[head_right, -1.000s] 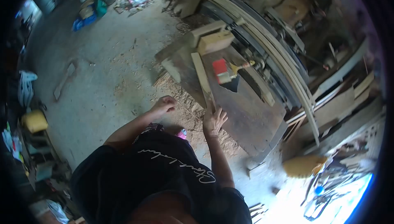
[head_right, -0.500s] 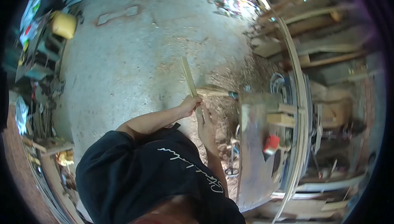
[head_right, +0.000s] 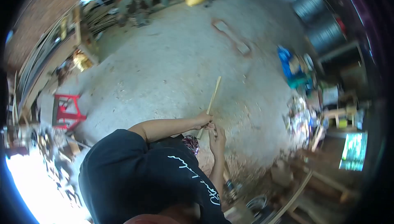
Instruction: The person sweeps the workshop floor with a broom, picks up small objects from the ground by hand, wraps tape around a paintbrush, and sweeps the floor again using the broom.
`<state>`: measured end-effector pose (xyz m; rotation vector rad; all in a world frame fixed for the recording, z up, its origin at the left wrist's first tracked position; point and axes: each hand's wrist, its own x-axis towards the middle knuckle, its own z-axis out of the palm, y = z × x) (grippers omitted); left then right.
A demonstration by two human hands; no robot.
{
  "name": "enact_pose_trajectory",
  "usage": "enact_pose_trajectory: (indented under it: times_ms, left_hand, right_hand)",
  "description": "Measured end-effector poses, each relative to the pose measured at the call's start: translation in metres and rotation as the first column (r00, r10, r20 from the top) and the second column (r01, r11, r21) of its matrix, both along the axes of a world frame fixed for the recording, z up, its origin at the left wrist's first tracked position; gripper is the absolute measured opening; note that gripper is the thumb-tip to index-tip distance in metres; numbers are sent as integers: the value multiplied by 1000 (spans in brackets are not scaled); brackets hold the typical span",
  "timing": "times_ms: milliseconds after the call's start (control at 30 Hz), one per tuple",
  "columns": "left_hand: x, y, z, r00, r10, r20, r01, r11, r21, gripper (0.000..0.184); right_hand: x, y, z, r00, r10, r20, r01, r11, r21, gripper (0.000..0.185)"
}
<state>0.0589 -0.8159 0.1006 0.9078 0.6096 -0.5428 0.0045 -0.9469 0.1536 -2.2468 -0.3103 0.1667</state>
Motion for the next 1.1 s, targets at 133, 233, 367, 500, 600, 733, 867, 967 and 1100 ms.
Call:
enact_pose_trajectory:
  times_ms: [133, 233, 367, 500, 600, 733, 867, 967, 1100]
  left_hand:
    - [33, 92, -44, 993, 92, 79, -119, 851, 512, 28]
    - [42, 163, -93, 968, 244, 58, -225, 740, 634, 38]
    - [22, 253, -121, 957, 289, 15, -180, 554, 813, 32]
    - [-18, 320, -148, 811, 580, -73, -398, 639, 658, 28]
    - [-59, 340, -97, 701, 705, -106, -500, 592, 632, 50]
    - [-115, 378, -120, 627, 761, -166, -463, 536, 706, 65]
    - [-152, 420, -139, 551, 804, -223, -413, 495, 764, 58]
    - [-162, 457, -131, 478, 867, -137, -321, 318, 892, 61]
    - [-179, 520, -112, 432, 900, 56, -398, 135, 907, 66]
  right_hand:
    - [47, -1, -59, 956, 18, -292, 7, 996, 86, 24]
    - [84, 3, -99, 893, -85, -442, 132, 988, 77, 31]
    - [147, 20, -131, 900, 99, -426, -130, 990, -46, 31]
    - [209, 47, -177, 833, 256, -490, -390, 901, -192, 26]
    - [242, 83, -190, 725, 368, -582, -598, 755, -269, 27]
    - [288, 148, -228, 616, 544, -570, -786, 469, -402, 24]
    - [303, 242, -219, 674, 312, -669, -668, 644, -372, 22]
    - [301, 303, -238, 656, 154, -739, -524, 798, -299, 19]
    - [291, 419, -222, 528, 303, -794, -753, 599, -272, 21]
